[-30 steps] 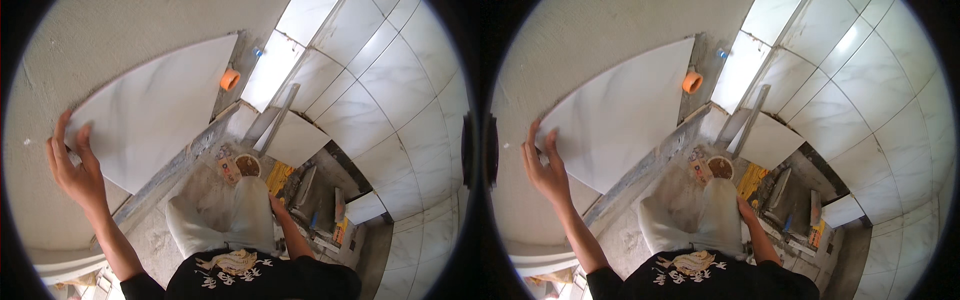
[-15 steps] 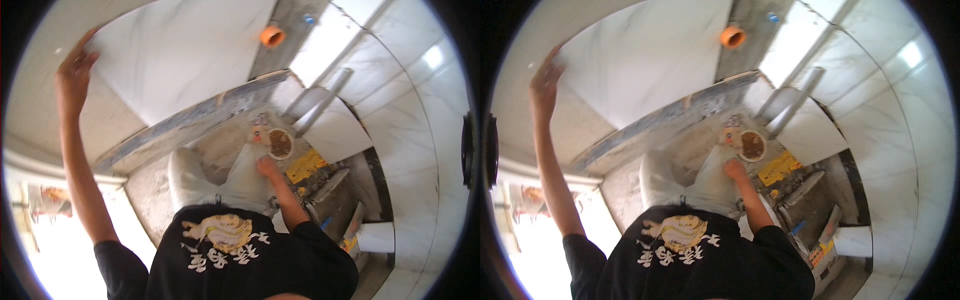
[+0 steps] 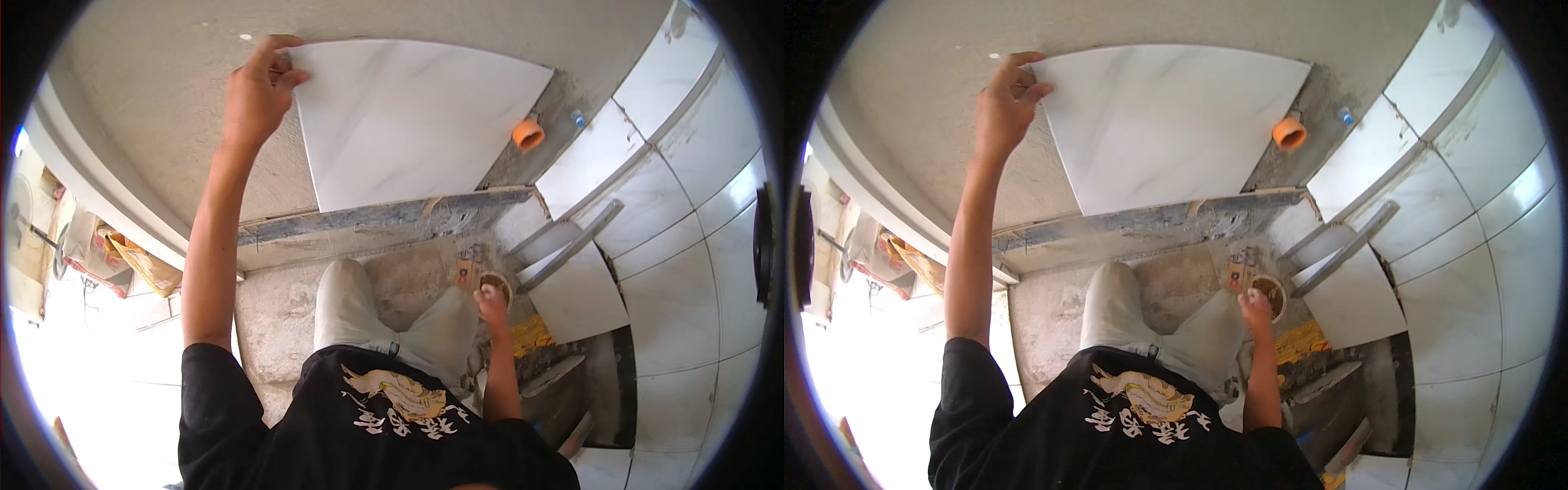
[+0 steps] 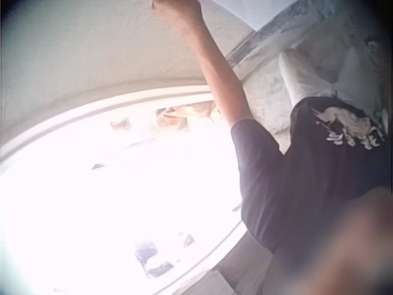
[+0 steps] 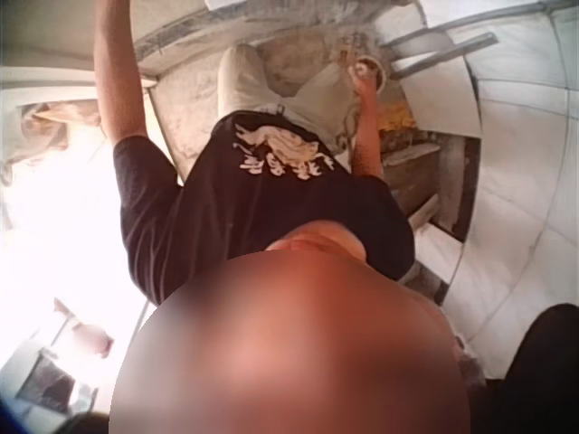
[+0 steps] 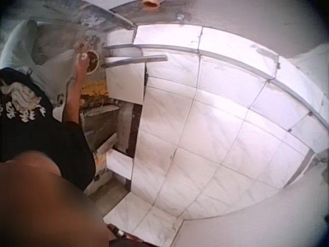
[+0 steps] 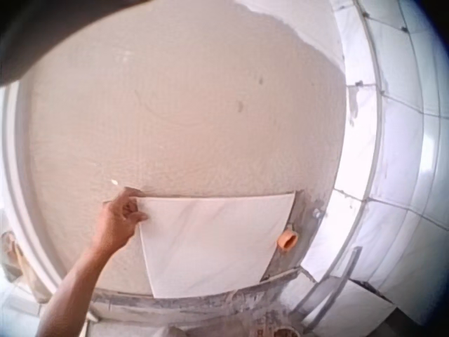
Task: The person is installing large ceramic tiles on a wall inside a room under renovation.
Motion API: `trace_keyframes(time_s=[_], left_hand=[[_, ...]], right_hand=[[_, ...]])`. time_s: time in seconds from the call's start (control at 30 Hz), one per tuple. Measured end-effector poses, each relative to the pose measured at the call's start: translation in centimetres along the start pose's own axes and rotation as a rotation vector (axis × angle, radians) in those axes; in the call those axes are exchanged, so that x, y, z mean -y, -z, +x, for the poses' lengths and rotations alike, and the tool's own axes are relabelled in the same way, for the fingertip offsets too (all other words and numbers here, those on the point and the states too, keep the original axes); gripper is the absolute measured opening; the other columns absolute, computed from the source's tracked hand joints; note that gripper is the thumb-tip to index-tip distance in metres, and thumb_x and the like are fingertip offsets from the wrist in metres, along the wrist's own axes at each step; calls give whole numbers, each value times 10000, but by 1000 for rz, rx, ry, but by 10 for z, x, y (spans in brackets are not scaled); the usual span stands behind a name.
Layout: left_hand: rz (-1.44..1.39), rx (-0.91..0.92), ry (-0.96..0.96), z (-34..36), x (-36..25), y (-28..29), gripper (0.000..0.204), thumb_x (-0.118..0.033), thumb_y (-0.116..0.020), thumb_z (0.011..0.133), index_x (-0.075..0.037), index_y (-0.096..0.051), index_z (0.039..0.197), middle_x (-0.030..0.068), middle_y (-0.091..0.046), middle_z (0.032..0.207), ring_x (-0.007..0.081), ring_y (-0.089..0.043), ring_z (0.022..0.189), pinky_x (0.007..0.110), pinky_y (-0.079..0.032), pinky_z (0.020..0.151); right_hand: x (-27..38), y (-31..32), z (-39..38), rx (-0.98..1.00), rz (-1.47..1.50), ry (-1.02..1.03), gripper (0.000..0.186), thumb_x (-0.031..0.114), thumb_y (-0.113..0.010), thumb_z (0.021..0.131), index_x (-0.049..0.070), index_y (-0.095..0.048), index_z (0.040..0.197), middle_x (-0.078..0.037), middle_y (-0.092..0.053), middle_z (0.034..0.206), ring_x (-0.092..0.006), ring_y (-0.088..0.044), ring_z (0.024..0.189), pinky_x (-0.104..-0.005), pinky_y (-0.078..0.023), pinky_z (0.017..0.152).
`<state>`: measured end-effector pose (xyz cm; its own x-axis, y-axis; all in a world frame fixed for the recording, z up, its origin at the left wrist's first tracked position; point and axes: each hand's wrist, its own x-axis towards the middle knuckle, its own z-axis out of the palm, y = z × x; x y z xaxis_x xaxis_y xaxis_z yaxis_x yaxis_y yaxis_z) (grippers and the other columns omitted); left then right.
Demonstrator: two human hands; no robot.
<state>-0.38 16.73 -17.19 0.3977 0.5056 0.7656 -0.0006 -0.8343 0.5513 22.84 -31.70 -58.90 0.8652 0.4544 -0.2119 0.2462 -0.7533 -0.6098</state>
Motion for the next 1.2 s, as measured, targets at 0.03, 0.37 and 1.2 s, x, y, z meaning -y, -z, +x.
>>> trace_keyframes(time_s=[0.03,0.37,1.2], left_hand=[[-28,15,43,-1,-2,1,423,-17,-765,759,-138,-649,1147,47,-649,723,154,-626,646,310,-528,640],[-93,-107,38,-8,-3,0,315,-142,-802,770,-90,-689,1059,68,-727,831,142,-691,736,284,-541,684],[126,305,224,-80,66,-27,263,-212,-688,870,26,-656,764,112,-657,629,137,-625,588,304,-478,573]], right_hand=[[46,33,-5,-119,21,110,496,372,-622,900,-43,-610,1173,-224,-666,1111,-382,-635,1056,-446,-489,920],[359,271,93,-651,310,737,544,309,-691,899,-58,-541,1271,-153,-652,1152,-215,-622,1056,-337,-481,932],[340,254,171,-324,665,754,242,187,-721,873,-29,-674,972,-24,-644,824,-109,-555,732,-297,-472,645]])
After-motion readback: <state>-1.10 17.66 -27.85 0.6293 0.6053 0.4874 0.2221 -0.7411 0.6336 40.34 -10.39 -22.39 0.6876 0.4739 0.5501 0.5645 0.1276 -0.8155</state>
